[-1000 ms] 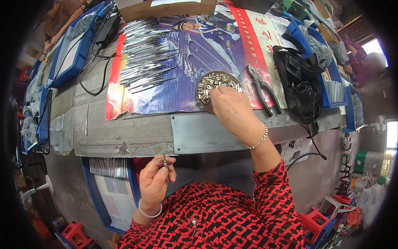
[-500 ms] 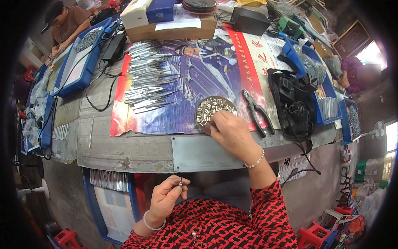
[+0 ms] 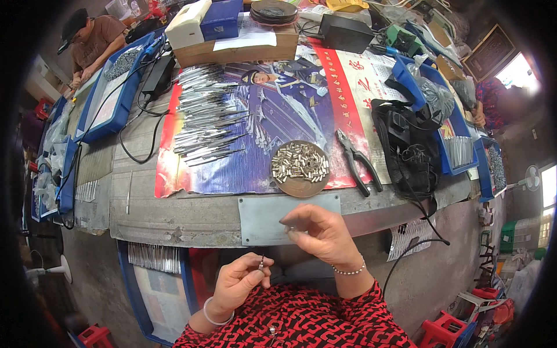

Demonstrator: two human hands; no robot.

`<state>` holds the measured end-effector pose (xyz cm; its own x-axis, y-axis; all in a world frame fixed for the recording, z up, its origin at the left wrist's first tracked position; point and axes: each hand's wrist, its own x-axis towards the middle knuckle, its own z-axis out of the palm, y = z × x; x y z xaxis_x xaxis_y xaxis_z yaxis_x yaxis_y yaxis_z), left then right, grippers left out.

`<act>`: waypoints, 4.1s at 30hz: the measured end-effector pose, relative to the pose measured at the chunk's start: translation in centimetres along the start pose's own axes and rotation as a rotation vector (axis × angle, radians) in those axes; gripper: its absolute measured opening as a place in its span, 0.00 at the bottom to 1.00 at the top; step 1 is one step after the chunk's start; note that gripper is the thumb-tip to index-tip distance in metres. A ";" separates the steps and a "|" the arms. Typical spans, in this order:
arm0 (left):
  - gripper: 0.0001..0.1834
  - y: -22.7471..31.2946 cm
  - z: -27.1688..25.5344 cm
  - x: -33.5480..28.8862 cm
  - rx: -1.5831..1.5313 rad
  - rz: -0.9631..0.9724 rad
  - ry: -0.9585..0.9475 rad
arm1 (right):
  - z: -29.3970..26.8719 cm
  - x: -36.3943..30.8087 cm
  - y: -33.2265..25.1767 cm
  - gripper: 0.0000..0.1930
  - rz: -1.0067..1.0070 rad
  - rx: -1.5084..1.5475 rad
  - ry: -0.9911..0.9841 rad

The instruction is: The person assembles metal components by picking up metal rods and caps, attaching the caps onto the ends of the rods by hand, and crimping them using pliers.

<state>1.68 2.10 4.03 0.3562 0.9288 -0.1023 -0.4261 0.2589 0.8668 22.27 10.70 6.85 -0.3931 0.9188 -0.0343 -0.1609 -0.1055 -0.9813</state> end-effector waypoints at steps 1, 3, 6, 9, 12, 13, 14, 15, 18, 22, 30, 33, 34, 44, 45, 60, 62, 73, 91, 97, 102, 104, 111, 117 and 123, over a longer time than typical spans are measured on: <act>0.13 -0.1 -0.1 -0.2 -0.005 -0.016 -0.014 | 0.1 -0.3 0.2 0.12 0.031 0.062 -0.012; 0.13 -0.1 0.1 -0.5 -0.015 -0.048 -0.019 | 0.4 -0.7 0.5 0.11 0.062 0.139 -0.024; 0.09 -0.1 0.1 -0.1 -0.150 -0.057 -0.066 | 1.2 -0.3 1.0 0.08 0.141 0.462 -0.056; 0.09 -0.1 0.1 0.2 -0.243 -0.101 -0.105 | 1.8 -0.2 2.0 0.07 0.173 0.688 -0.118; 0.10 -0.3 0.2 0.3 -0.351 -0.127 -0.109 | 2.1 0.1 2.9 0.08 0.242 0.746 -0.126; 0.10 -0.2 0.2 0.3 -0.382 -0.139 -0.128 | 2.2 0.0 3.1 0.08 0.264 0.776 -0.132; 0.10 -0.2 0.2 0.2 -0.357 -0.157 -0.114 | 2.7 0.0 2.9 0.07 0.297 0.720 -0.064; 0.10 -0.1 0.2 0.2 -0.359 -0.161 -0.110 | 2.7 -0.1 3.0 0.07 0.302 0.722 -0.062; 0.09 0.0 0.2 0.1 -0.390 -0.217 -0.084 | 2.8 -0.2 3.1 0.08 0.312 0.735 -0.070; 0.09 -0.2 0.3 -0.1 -0.433 -0.268 -0.046 | 2.9 -0.3 3.3 0.08 0.287 0.728 -0.059; 0.09 -0.1 0.1 0.1 -0.445 -0.274 -0.020 | 2.7 -0.2 3.6 0.08 0.236 0.767 -0.133; 0.09 -0.2 0.1 0.1 -0.414 -0.270 -0.002 | 2.7 -0.1 3.6 0.08 0.181 0.679 -0.101; 0.09 -0.2 0.1 0.2 -0.412 -0.276 -0.001 | 2.7 -0.1 3.6 0.09 0.165 0.686 -0.104; 0.08 -0.3 0.2 0.3 -0.423 -0.281 0.004 | 2.4 -0.2 3.1 0.10 0.107 0.500 -0.183; 0.08 -0.4 0.2 0.2 -0.423 -0.282 0.005 | 2.5 -0.2 2.7 0.10 0.108 0.502 -0.182; 0.03 -0.8 0.5 0.4 -0.219 -0.116 0.120 | 3.5 -0.8 3.4 0.05 0.141 0.234 -0.208; 0.02 -0.9 0.5 0.4 -0.159 -0.044 0.127 | 3.9 -0.9 2.6 0.05 0.146 0.247 -0.204; 0.05 -0.9 -0.1 0.5 -0.476 -0.210 -0.097 | 4.0 -1.2 2.2 0.06 0.119 0.236 -0.210; 0.04 -1.2 -1.0 0.6 -0.780 -0.436 -0.337 | 2.4 -1.0 2.4 0.05 0.037 0.213 -0.460; 0.03 -1.9 0.2 0.7 0.201 0.034 0.145 | 5.2 -1.6 2.5 0.09 -0.024 -0.402 0.068; 0.02 -2.2 -0.1 0.5 0.234 0.098 0.185 | 4.8 -1.2 1.6 0.07 0.191 -0.009 -0.094; 0.05 -1.7 -0.5 0.5 -0.513 -0.359 -0.077 | 3.7 -1.2 2.3 0.07 0.151 0.073 -0.218; 0.03 -2.0 0.2 0.5 -0.477 -0.316 -0.015 | 3.3 -1.7 2.1 0.06 0.179 -0.020 -0.224; 0.02 -3.1 0.3 0.8 0.864 0.381 0.325 | 4.5 -2.0 3.0 0.06 0.018 -0.428 -0.009; 0.10 -2.1 -0.6 0.7 -0.774 -0.434 -0.227 | 2.1 -1.0 2.7 0.04 0.081 0.078 -0.360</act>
<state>2.35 2.41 1.83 0.7357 0.6548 -0.1732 -0.6256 0.7549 0.1968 20.31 8.70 4.62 -0.6980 0.7155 -0.0290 -0.1794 -0.2139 -0.9602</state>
